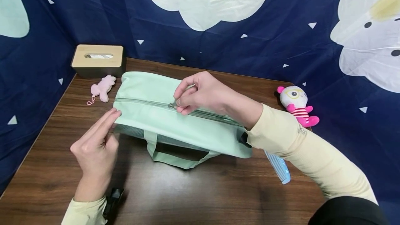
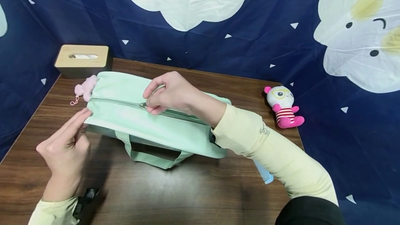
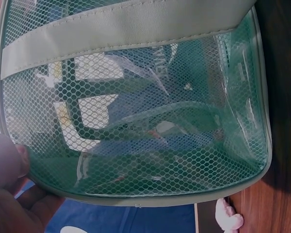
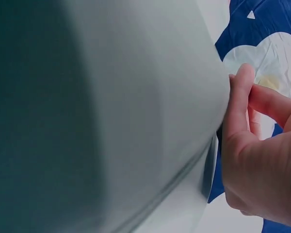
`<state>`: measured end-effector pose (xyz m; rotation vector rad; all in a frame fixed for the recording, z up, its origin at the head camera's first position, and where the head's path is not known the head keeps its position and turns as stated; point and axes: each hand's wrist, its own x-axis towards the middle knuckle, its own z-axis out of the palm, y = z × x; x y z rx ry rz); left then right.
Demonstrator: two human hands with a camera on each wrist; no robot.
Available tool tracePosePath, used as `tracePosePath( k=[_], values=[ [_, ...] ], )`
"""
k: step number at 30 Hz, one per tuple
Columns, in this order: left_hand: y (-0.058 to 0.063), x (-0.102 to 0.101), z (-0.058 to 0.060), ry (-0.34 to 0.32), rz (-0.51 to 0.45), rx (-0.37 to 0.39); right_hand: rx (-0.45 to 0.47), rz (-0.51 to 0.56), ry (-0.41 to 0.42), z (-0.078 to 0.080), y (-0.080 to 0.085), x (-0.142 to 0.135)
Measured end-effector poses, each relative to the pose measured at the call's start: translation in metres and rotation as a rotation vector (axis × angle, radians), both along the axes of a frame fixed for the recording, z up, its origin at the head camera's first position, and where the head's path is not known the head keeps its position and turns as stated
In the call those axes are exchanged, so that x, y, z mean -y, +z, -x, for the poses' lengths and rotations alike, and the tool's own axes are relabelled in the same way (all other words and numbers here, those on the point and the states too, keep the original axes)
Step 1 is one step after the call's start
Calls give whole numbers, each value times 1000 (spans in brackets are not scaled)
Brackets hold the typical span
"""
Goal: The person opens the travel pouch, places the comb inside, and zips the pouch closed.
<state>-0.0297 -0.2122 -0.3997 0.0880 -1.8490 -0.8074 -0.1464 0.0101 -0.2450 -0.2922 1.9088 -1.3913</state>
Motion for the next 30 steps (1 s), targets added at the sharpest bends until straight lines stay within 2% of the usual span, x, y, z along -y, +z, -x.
tracePosePath(
  k=[9, 14, 30],
  values=[
    [2, 0, -2, -22, -5, 8, 56, 29, -17, 6, 5, 10],
    [5, -2, -2, -41, -11, 18, 43, 10, 5, 7, 7, 17],
    [5, 1, -3, -29, -18, 7, 27, -2, 25, 15, 13, 53]
  ],
)
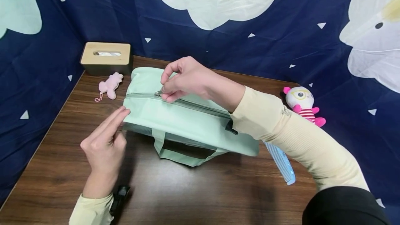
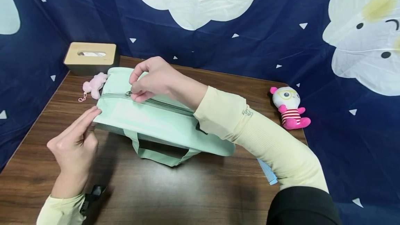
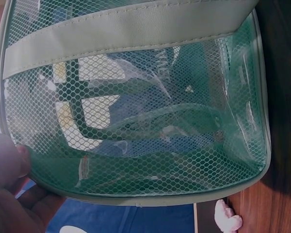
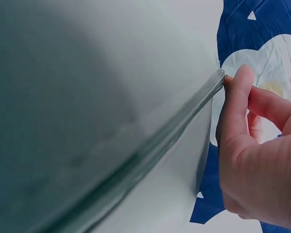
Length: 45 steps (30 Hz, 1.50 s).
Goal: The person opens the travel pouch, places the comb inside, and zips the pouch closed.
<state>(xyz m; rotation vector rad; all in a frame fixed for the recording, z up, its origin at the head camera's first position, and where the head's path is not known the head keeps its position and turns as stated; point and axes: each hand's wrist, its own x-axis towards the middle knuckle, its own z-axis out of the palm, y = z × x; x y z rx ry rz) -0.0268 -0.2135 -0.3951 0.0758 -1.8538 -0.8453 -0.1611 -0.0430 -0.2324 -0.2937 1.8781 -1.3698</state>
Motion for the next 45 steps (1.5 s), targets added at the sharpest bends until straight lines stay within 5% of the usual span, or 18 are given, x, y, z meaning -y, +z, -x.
tracePosePath(
  k=[33, 38, 45],
  values=[
    [3, -9, 6, 32, -25, 1, 23, -46, -18, 12, -6, 58],
    [2, -9, 7, 60, -42, -14, -115, -62, 55, 14, -2, 41],
    [-2, -8, 6, 62, -31, -23, -505, 54, 33, 14, -3, -24]
  ],
)
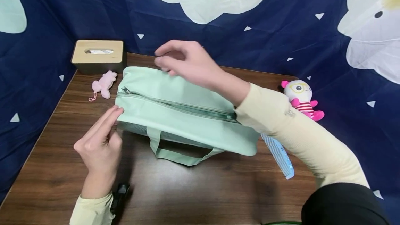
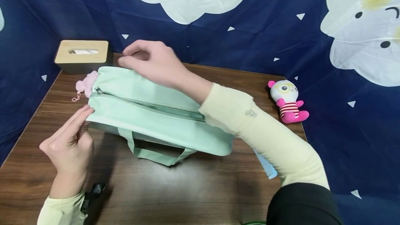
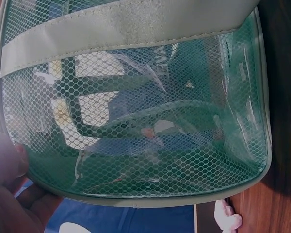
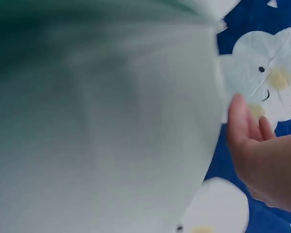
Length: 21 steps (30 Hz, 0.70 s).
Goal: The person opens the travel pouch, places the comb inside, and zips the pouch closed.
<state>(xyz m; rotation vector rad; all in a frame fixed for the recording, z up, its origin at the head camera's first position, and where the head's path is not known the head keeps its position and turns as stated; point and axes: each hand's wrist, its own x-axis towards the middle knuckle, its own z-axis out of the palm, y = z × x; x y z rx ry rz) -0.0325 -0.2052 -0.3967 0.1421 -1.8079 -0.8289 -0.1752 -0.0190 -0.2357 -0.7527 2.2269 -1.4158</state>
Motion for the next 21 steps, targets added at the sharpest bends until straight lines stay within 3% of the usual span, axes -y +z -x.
tracePosePath(
  k=[3, 7, 9, 11, 15, 21],
  values=[
    [-2, 1, 1, -3, -1, 5, -267, 16, -42, -3, -9, -38],
    [-4, 0, 0, -7, -8, 15, -708, -92, -107, -9, -35, -101],
    [-4, -1, -1, -7, -7, 26, -836, -144, -166, -12, -52, -133],
    [-3, -1, -1, -4, -6, 36, -862, -175, -231, -17, -69, -164],
    [-2, -3, 0, 17, -16, 26, -829, -220, -349, -29, -105, -215],
    [0, -8, 3, 39, -32, -5, -808, -392, -460, -55, -160, -267]
  ],
)
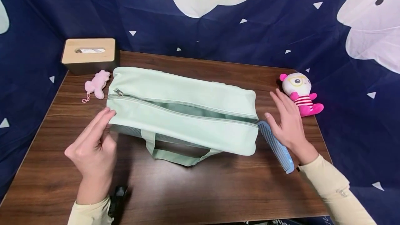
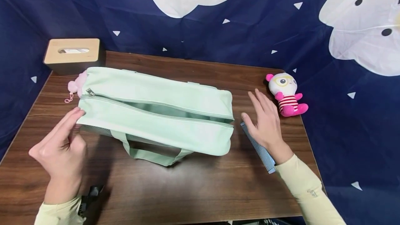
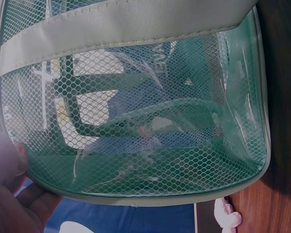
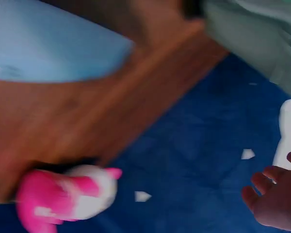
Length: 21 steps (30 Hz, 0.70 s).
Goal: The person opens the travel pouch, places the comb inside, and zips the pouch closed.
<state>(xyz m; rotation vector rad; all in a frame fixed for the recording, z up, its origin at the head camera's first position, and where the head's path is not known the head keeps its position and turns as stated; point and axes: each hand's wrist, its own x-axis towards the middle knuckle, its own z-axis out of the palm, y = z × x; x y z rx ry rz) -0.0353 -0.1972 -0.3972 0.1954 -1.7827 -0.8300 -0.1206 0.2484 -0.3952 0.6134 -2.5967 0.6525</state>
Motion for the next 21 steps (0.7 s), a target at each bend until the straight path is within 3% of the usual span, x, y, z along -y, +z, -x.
tracePosePath(
  k=[4, 10, 14, 21],
  values=[
    [2, -2, 1, 1, -3, -7, 40, -97, -74, -18, -34, -23],
    [4, -3, 2, 3, -11, -15, 223, -287, -182, -49, -74, -47],
    [4, -4, 2, 1, -15, -14, 273, -281, -218, -64, -86, -60],
    [4, -4, 2, 7, -3, -11, 231, -269, -235, -83, -98, -72]
  ],
)
